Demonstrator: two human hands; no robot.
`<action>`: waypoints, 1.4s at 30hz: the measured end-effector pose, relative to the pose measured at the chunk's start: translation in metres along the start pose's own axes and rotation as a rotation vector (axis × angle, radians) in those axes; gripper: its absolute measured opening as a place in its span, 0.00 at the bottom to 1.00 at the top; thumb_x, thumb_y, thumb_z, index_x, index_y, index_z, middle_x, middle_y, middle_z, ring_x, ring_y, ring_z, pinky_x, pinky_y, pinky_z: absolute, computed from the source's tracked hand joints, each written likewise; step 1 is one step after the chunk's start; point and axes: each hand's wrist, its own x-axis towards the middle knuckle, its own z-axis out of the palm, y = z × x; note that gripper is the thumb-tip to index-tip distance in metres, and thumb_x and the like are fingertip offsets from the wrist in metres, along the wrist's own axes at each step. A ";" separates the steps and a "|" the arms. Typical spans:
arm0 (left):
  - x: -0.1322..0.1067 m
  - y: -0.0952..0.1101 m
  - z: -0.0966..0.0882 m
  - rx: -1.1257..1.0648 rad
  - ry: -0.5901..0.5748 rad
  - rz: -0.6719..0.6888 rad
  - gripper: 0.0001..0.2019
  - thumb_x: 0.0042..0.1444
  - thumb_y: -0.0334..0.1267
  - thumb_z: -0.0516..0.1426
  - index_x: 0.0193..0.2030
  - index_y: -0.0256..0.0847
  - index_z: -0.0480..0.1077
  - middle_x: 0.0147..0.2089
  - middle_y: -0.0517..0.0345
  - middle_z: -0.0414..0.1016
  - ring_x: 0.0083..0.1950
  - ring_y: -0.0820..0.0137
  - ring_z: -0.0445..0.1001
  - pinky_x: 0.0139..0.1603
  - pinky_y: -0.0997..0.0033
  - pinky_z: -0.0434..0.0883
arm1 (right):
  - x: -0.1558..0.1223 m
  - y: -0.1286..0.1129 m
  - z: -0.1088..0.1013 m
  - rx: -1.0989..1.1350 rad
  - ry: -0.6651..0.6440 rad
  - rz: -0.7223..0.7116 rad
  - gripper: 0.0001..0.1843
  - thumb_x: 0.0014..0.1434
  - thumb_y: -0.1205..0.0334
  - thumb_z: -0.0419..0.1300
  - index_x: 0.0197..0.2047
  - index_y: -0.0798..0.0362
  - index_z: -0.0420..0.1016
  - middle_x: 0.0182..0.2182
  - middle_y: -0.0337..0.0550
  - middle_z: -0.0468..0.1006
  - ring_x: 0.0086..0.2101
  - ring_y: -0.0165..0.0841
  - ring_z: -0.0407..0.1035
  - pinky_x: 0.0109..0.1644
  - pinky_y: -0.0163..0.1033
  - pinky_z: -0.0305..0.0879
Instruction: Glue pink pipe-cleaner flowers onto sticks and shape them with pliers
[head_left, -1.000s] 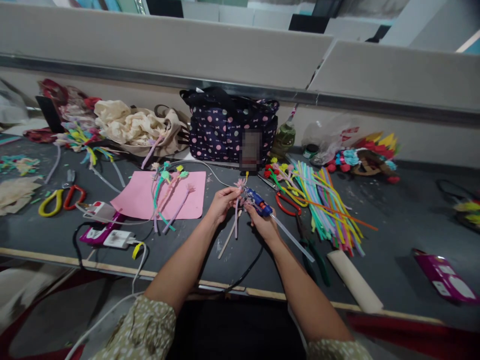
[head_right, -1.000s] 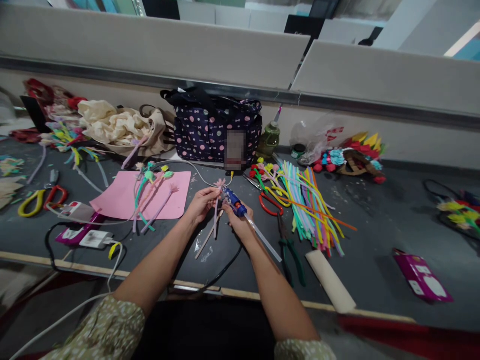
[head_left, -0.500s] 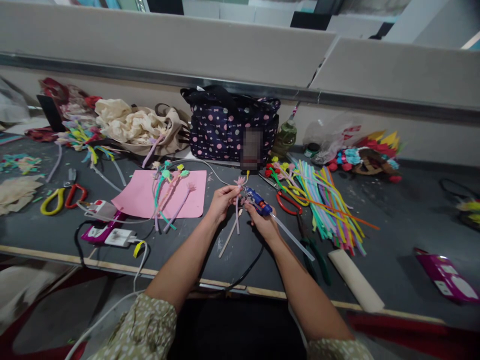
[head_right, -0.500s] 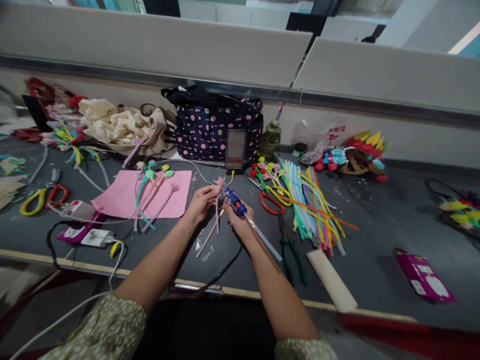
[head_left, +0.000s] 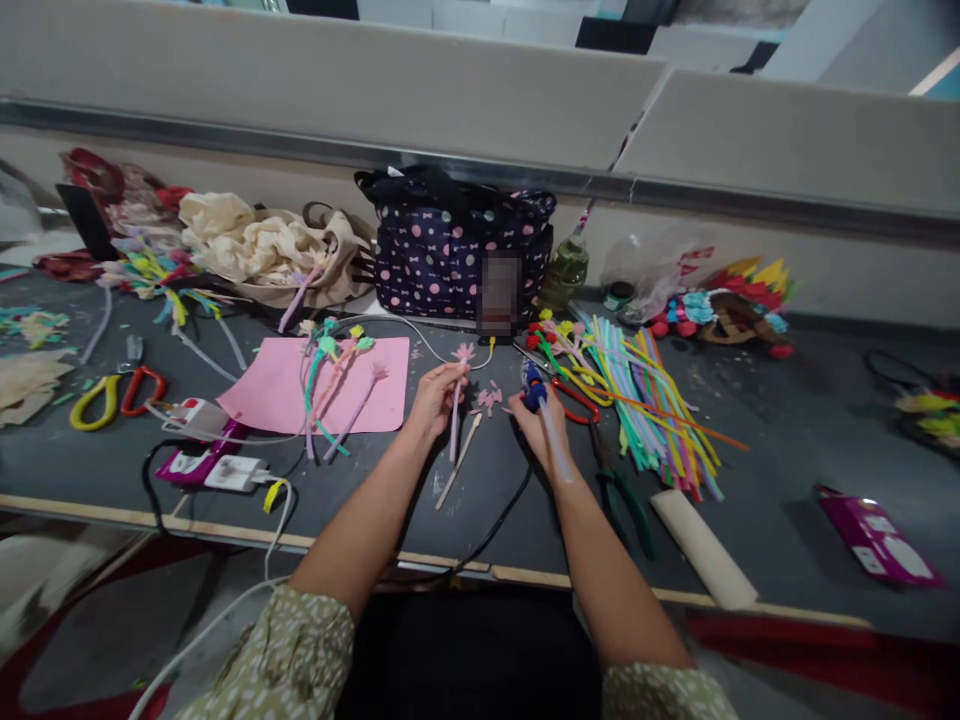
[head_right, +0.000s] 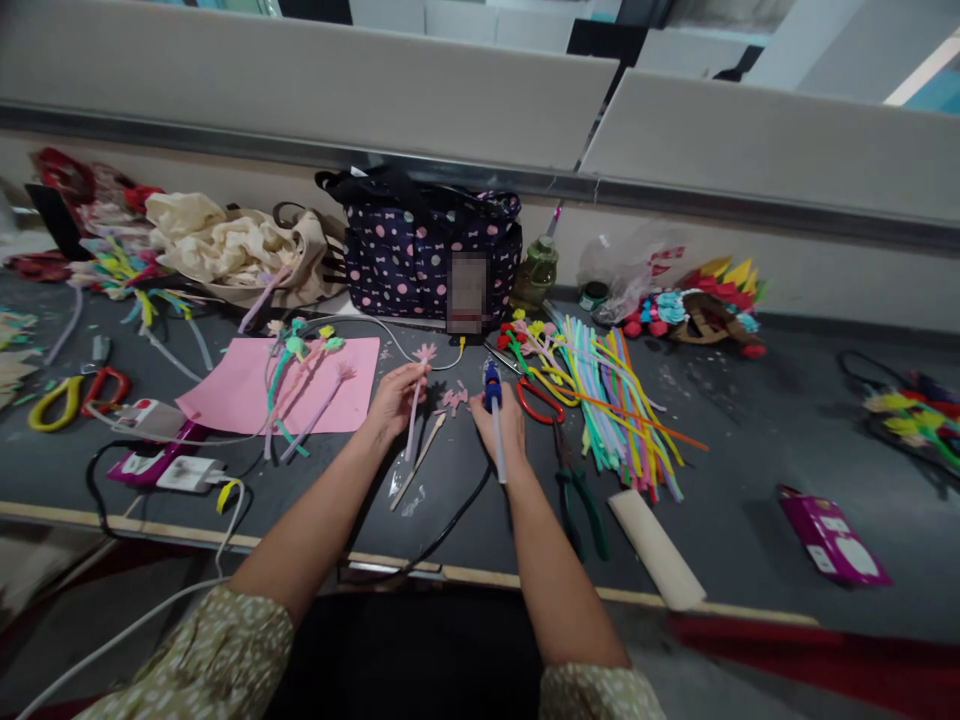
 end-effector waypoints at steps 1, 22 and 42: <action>0.000 0.000 0.000 0.005 0.002 -0.010 0.15 0.37 0.40 0.69 0.32 0.35 0.76 0.21 0.63 0.70 0.19 0.82 0.63 0.20 0.81 0.59 | -0.001 -0.001 0.000 -0.105 -0.029 -0.012 0.11 0.54 0.55 0.61 0.38 0.51 0.70 0.30 0.41 0.76 0.31 0.37 0.70 0.34 0.38 0.61; 0.001 -0.003 0.000 0.052 0.007 -0.015 0.14 0.38 0.40 0.69 0.31 0.35 0.76 0.22 0.63 0.70 0.19 0.82 0.63 0.20 0.82 0.60 | -0.008 -0.006 0.007 -0.499 -0.105 -0.148 0.09 0.57 0.65 0.56 0.43 0.52 0.65 0.32 0.45 0.76 0.34 0.39 0.69 0.33 0.37 0.53; -0.013 -0.009 0.010 0.106 -0.366 -0.088 0.12 0.45 0.39 0.67 0.33 0.35 0.74 0.42 0.49 0.79 0.36 0.70 0.77 0.34 0.72 0.75 | -0.003 -0.022 0.010 0.874 0.054 0.279 0.13 0.39 0.63 0.64 0.28 0.50 0.64 0.20 0.30 0.70 0.21 0.26 0.63 0.21 0.30 0.57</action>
